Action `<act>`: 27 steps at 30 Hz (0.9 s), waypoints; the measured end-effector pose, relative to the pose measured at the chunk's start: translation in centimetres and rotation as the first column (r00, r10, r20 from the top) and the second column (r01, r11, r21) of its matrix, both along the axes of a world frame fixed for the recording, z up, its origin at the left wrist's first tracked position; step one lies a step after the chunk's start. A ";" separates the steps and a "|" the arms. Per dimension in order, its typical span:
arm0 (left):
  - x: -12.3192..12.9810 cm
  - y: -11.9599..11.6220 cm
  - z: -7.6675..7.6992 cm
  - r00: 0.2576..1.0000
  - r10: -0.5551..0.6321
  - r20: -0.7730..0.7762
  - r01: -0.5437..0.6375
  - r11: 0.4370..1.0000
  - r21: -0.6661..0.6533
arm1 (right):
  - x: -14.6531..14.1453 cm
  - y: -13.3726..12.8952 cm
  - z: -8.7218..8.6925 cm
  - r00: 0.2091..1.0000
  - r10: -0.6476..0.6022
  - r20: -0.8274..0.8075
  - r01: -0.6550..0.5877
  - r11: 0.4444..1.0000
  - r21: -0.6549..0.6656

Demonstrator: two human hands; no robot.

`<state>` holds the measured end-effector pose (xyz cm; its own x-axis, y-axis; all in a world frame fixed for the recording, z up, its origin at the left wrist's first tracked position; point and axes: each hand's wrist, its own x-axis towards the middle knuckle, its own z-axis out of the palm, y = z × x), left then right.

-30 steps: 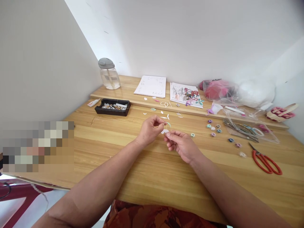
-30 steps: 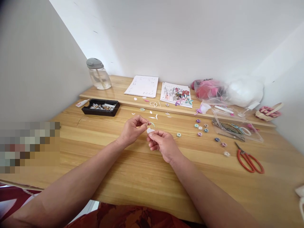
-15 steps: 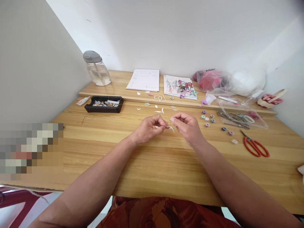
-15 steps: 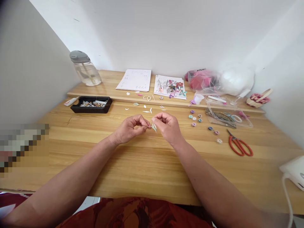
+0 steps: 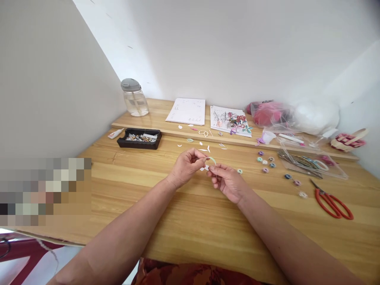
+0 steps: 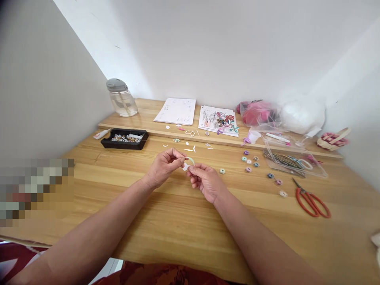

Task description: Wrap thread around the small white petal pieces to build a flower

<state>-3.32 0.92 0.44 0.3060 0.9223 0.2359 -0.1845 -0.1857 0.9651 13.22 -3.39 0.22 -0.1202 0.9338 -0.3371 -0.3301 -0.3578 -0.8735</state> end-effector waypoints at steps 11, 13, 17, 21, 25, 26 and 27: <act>0.2 0.2 -0.9 0.930 0.223 -0.293 -0.160 0.962 0.222 | -1.1 -1.5 1.0 0.904 -0.071 0.422 -0.066 0.951 0.302; 0.0 0.0 -0.7 0.925 0.179 -0.336 -0.091 0.961 0.262 | -0.8 -1.6 1.6 0.836 -0.170 0.522 -0.104 0.884 0.455; -0.2 -0.5 0.0 0.943 -0.020 -0.332 0.106 0.965 0.240 | 0.5 -0.9 2.5 0.836 -0.239 0.494 -0.101 0.818 0.567; 0.0 -1.0 0.4 0.953 -0.185 -0.239 0.230 0.957 0.175 | 1.5 0.4 2.1 0.918 -0.177 0.355 -0.004 0.890 0.456; 0.2 -0.9 0.4 0.970 -0.216 -0.112 0.224 0.972 0.066 | 1.6 1.0 0.6 0.972 -0.097 0.216 0.044 0.971 0.236; 0.2 -0.7 0.4 0.977 -0.196 -0.087 0.201 0.979 0.046 | 1.4 0.9 0.3 0.982 -0.076 0.176 0.044 0.983 0.181; 0.2 -0.6 0.4 0.985 -0.161 -0.069 0.164 0.986 0.032 | 1.3 0.9 0.0 0.989 -0.059 0.137 0.040 0.990 0.136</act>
<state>-3.14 0.31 0.81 0.4670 0.8501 0.2433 -0.1516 -0.1941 0.9692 14.49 -2.52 0.20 -0.0327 0.9748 -0.2206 -0.2152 -0.2224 -0.9509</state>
